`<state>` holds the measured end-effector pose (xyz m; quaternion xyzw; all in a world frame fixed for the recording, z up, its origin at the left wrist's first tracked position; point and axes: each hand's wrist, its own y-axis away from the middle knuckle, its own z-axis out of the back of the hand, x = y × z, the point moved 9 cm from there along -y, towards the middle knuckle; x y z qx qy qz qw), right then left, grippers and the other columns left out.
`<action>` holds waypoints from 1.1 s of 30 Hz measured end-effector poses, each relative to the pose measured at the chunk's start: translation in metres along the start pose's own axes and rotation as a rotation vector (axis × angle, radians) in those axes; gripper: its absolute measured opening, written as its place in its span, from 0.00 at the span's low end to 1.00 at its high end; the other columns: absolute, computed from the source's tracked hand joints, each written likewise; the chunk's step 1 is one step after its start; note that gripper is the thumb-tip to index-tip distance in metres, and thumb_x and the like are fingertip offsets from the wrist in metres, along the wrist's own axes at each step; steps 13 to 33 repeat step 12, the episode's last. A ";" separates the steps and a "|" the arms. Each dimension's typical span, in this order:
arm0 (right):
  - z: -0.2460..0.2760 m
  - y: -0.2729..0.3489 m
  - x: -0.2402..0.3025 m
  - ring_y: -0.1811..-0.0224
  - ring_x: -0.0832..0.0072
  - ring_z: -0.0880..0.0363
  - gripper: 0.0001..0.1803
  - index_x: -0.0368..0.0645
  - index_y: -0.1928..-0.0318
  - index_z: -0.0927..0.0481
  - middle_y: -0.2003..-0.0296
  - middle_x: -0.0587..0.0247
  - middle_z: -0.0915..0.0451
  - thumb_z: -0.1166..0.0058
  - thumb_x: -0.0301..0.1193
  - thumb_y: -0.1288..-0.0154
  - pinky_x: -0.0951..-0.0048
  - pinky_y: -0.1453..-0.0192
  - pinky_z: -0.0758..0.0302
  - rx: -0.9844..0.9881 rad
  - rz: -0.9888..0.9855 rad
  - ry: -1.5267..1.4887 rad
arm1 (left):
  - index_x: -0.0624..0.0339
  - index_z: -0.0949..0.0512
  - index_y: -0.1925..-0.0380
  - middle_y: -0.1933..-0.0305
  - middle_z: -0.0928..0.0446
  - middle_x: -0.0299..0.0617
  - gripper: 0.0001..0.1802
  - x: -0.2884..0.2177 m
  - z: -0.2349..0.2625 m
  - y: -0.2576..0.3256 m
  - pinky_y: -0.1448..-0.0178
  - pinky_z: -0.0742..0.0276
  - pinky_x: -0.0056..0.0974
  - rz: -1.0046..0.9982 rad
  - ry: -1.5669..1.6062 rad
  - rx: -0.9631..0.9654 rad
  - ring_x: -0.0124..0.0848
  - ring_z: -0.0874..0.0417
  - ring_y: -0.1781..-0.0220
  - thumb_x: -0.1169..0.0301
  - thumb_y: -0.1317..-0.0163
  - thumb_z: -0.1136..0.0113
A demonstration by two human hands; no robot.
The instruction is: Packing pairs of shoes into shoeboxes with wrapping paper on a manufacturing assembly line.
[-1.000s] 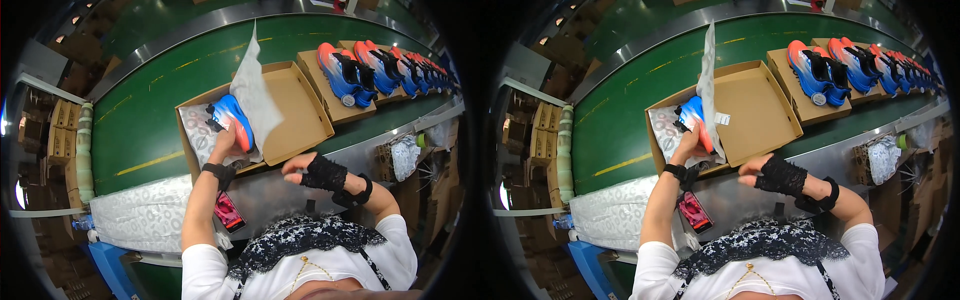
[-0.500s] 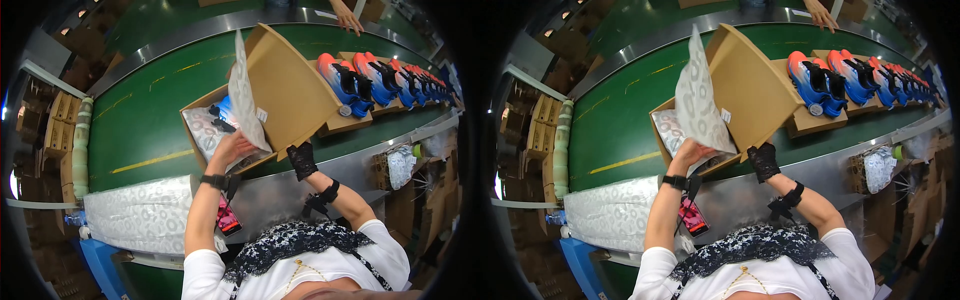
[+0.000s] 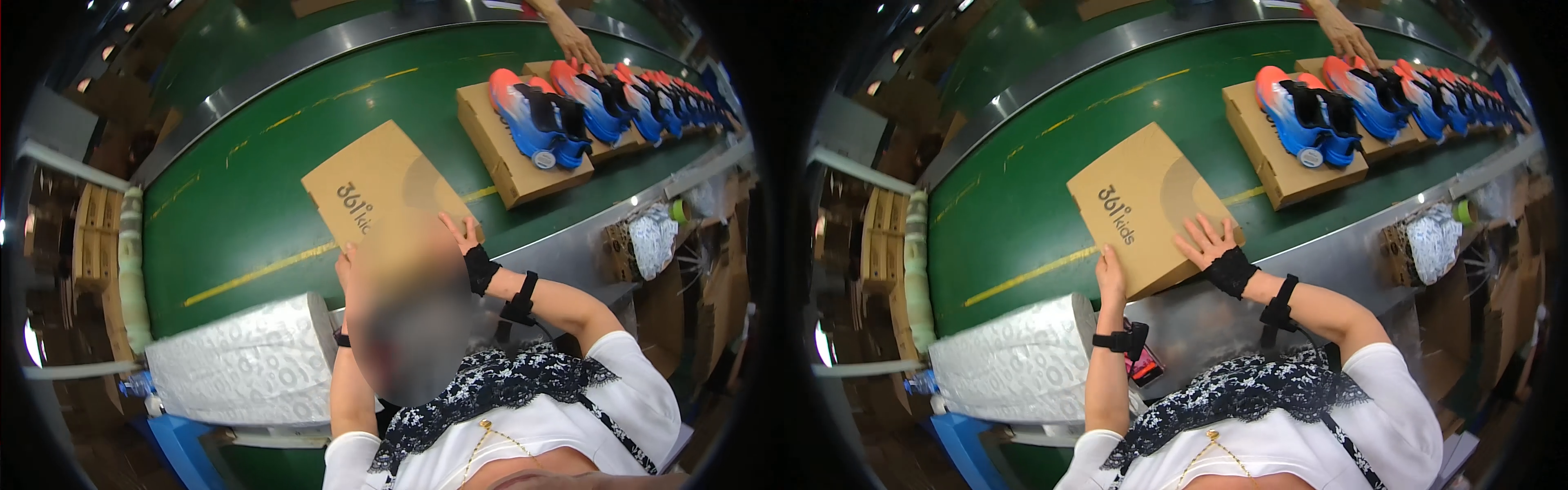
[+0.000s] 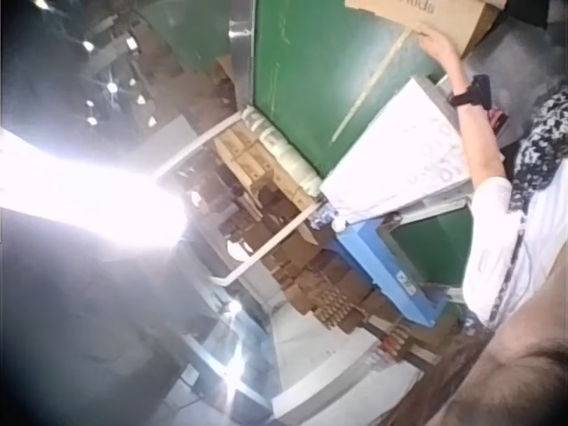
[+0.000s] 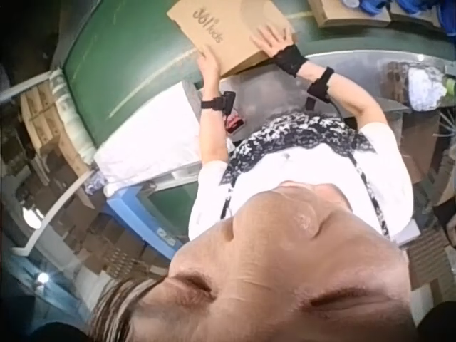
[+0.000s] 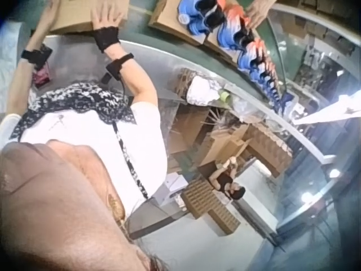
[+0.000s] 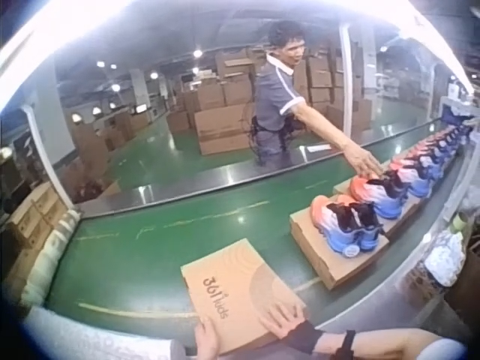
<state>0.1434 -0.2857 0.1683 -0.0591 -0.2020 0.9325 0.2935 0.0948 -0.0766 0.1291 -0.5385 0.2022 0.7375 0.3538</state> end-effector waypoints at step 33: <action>-0.007 0.012 0.000 0.36 0.55 0.54 0.26 0.61 0.42 0.43 0.39 0.57 0.49 0.64 0.35 0.44 0.36 0.43 0.56 -0.015 -0.047 -0.130 | 0.76 0.34 0.55 0.55 0.29 0.57 0.22 -0.035 -0.001 0.010 0.51 0.34 0.36 -0.208 0.059 0.048 0.37 0.28 0.54 0.64 0.37 0.65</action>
